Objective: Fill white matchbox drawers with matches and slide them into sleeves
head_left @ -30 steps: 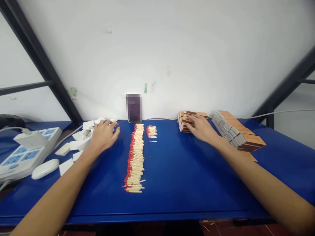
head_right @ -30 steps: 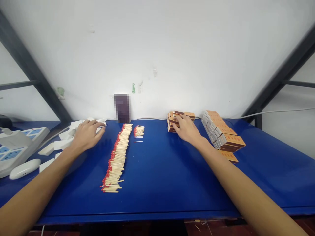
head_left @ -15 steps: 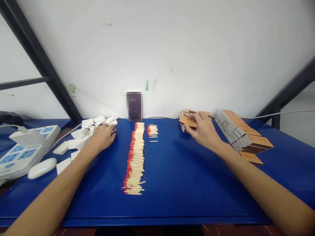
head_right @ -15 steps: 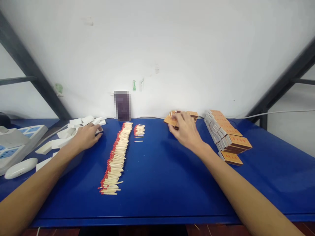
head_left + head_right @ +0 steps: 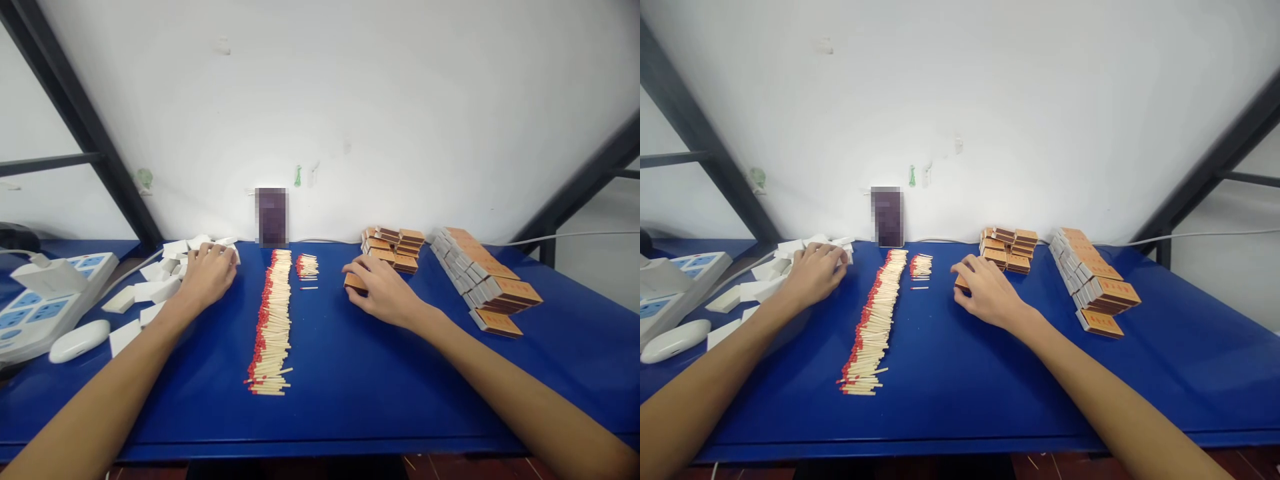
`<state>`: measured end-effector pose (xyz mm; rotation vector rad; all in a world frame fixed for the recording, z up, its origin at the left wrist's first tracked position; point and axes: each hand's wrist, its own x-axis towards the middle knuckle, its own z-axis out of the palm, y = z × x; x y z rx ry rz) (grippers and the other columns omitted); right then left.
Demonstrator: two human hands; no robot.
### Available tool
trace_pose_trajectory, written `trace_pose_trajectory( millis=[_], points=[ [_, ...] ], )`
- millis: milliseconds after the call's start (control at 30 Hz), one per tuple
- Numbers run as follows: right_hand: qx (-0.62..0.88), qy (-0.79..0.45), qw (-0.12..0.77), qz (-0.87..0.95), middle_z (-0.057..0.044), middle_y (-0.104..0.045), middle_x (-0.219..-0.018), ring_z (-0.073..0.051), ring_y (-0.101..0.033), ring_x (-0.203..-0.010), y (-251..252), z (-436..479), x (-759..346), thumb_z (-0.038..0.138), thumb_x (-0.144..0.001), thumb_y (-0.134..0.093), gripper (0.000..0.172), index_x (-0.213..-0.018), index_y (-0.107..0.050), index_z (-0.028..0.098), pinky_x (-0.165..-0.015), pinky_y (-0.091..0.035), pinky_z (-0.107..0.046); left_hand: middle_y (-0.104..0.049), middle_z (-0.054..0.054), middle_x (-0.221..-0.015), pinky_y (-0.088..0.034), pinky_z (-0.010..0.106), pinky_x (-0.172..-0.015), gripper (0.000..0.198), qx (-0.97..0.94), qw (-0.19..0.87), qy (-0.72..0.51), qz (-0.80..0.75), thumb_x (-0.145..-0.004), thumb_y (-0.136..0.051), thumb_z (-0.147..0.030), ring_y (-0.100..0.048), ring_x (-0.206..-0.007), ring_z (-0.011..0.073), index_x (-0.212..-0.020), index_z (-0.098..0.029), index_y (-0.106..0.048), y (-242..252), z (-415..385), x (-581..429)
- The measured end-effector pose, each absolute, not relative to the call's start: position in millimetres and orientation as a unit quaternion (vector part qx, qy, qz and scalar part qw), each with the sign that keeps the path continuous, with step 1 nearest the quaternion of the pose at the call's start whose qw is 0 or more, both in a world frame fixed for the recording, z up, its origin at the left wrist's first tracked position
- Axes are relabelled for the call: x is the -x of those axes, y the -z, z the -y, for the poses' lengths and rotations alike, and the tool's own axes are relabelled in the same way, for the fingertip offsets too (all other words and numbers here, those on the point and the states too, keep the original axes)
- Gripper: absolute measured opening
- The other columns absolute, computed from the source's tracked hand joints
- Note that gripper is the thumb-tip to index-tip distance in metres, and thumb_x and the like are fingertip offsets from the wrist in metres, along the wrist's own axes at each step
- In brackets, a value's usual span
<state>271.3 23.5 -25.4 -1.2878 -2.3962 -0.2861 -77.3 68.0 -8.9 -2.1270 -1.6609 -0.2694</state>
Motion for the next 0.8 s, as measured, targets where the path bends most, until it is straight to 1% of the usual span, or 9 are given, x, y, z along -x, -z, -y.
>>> trace_pose_trajectory(
  millis=[100, 167, 267, 333, 367, 433, 500, 700, 800],
  points=[
    [0.432, 0.083, 0.184, 0.879, -0.009, -0.059, -0.109, -0.023, -0.056, -0.094, 23, -23, -248, 0.024, -0.090, -0.050, 0.024, -0.112, -0.058, 0.019, -0.083, -0.044, -0.036, -0.062, 0.009, -0.114, -0.037, 0.043, -0.091, 0.020, 0.798, 0.202, 0.135, 0.551, -0.094, -0.039, -0.030, -0.049, -0.112, 0.0278, -0.100, -0.020, -0.056, -3, -54, 58],
    [0.427, 0.068, 0.164, 0.886, -0.010, -0.059, -0.109, -0.023, -0.055, -0.096, 25, -26, -233, 0.026, -0.091, -0.051, 0.023, -0.111, -0.060, 0.019, -0.084, -0.043, -0.036, -0.063, 0.006, -0.110, -0.036, 0.039, -0.093, 0.017, 0.863, 0.143, 0.211, 0.437, -0.095, -0.041, -0.029, -0.053, -0.107, 0.0224, -0.098, -0.020, -0.054, -9, -38, 39],
    [0.449, 0.055, 0.145, 0.880, -0.010, -0.059, -0.109, -0.024, -0.054, -0.096, 32, -33, -217, 0.026, -0.092, -0.051, 0.025, -0.114, -0.060, 0.019, -0.082, -0.043, -0.036, -0.064, 0.003, -0.104, -0.036, 0.035, -0.093, 0.015, 0.933, 0.038, 0.211, 0.288, -0.094, -0.044, -0.028, -0.057, -0.097, 0.0181, -0.101, -0.020, -0.054, -12, -9, 7],
    [0.464, 0.045, 0.151, 0.872, -0.010, -0.059, -0.108, -0.023, -0.054, -0.097, 36, -38, -211, 0.026, -0.093, -0.050, 0.025, -0.115, -0.059, 0.018, -0.083, -0.044, -0.035, -0.065, 0.003, -0.099, -0.036, 0.035, -0.092, 0.018, 0.957, 0.021, 0.180, 0.225, -0.091, -0.051, -0.031, -0.057, -0.092, 0.0185, -0.104, -0.020, -0.055, -8, 8, -10],
    [0.473, 0.039, 0.159, 0.866, -0.010, -0.059, -0.107, -0.022, -0.054, -0.098, 37, -41, -210, 0.026, -0.093, -0.050, 0.024, -0.114, -0.059, 0.017, -0.084, -0.044, -0.034, -0.066, 0.003, -0.094, -0.036, 0.035, -0.090, 0.016, 0.965, 0.020, 0.164, 0.205, -0.090, -0.052, -0.031, -0.058, -0.088, 0.0185, -0.100, -0.020, -0.056, -5, 14, -16],
    [0.490, 0.026, 0.173, 0.854, -0.010, -0.059, -0.104, -0.021, -0.055, -0.097, 40, -44, -207, 0.026, -0.093, -0.050, 0.022, -0.110, -0.060, 0.016, -0.085, -0.044, -0.032, -0.066, 0.002, -0.084, -0.036, 0.035, -0.086, 0.016, 0.973, 0.030, 0.131, 0.186, -0.089, -0.055, -0.034, -0.057, -0.082, 0.0188, -0.095, -0.020, -0.059, 0, 22, -23],
    [0.501, 0.011, 0.180, 0.846, -0.010, -0.059, -0.103, -0.020, -0.056, -0.095, 40, -47, -206, 0.026, -0.094, -0.049, 0.020, -0.105, -0.062, 0.015, -0.085, -0.044, -0.031, -0.066, 0.002, -0.080, -0.035, 0.036, -0.085, 0.018, 0.976, 0.036, 0.113, 0.184, -0.088, -0.057, -0.037, -0.057, -0.080, 0.0195, -0.096, -0.021, -0.060, 4, 25, -25],
    [0.489, -0.025, 0.217, 0.844, -0.008, -0.059, -0.098, -0.018, -0.056, -0.088, 44, -51, -207, 0.024, -0.095, -0.048, 0.017, -0.097, -0.063, 0.014, -0.082, -0.043, -0.029, -0.067, 0.004, -0.087, -0.037, 0.037, -0.084, 0.028, 0.969, 0.023, 0.110, 0.218, -0.086, -0.060, -0.043, -0.057, -0.087, 0.0214, -0.105, -0.022, -0.063, 5, 22, -22],
    [0.474, -0.020, 0.215, 0.854, -0.007, -0.059, -0.094, -0.017, -0.055, -0.087, 44, -49, -209, 0.021, -0.096, -0.046, 0.018, -0.093, -0.063, 0.015, -0.079, -0.041, -0.029, -0.066, 0.006, -0.093, -0.037, 0.040, -0.088, 0.035, 0.963, 0.026, 0.125, 0.238, -0.083, -0.061, -0.048, -0.056, -0.093, 0.0239, -0.107, -0.022, -0.064, 5, 21, -21]
  ],
)
